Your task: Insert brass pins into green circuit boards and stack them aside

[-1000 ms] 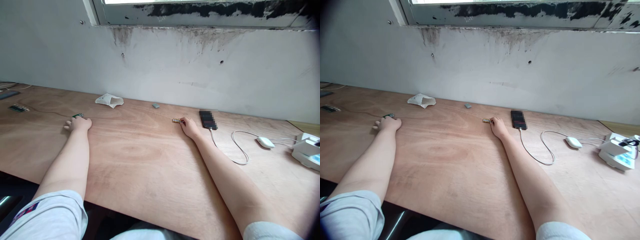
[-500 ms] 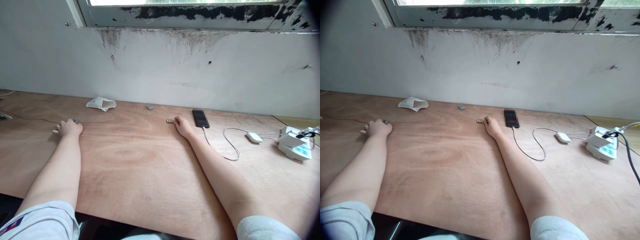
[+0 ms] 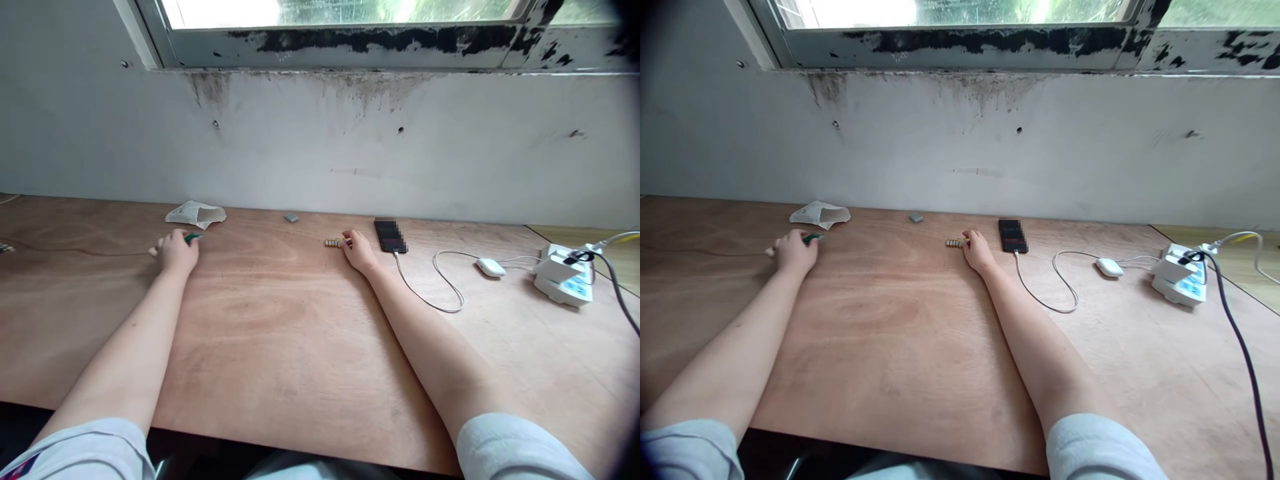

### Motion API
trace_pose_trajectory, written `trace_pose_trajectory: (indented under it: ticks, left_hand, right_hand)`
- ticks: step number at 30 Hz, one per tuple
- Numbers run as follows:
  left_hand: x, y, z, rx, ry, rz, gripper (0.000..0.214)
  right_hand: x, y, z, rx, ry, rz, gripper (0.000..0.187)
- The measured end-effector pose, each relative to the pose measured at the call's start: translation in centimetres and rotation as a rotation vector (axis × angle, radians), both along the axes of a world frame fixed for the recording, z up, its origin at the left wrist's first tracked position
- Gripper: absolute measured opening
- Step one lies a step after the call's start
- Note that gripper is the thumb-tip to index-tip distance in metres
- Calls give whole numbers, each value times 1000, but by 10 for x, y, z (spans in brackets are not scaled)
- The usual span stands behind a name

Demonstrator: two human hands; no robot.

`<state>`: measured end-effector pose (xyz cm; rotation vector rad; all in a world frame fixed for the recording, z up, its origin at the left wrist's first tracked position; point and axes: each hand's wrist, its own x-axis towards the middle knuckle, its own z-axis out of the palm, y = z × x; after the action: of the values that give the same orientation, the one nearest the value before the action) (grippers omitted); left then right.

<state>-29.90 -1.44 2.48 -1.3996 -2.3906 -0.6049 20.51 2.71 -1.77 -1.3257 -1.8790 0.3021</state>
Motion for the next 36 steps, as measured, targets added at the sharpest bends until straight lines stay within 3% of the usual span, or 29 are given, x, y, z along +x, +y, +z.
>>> trace_pose_trajectory:
  ticks: [4, 9, 13, 17, 26, 32, 36]
  left_hand:
    - [98, 6, -1, 65, -111, -419, 33]
    - [223, -11, -5, 2, -152, -912, 24]
    - [278, -23, -7, -70, -177, -1115, 20]
    - [291, -18, -8, -117, -220, -1168, 21]
    - [284, -10, -15, -168, -226, -1162, 33]
    - [285, -7, -20, -188, -112, -1149, 29]
    - [285, -6, -22, -182, -101, -1159, 31]
  right_hand:
    - [2, 0, 1, -37, 43, -28, 36]
    - [4, -2, 2, -29, 69, -29, 21]
    - [4, -5, 1, -16, 59, -1, 20]
    - [2, -9, 3, -34, 96, 38, 18]
    - [2, -19, 10, 45, 42, 133, 28]
    - [2, -43, 17, -155, 218, 153, 25]
    - [0, -57, 20, -187, 262, 100, 15]
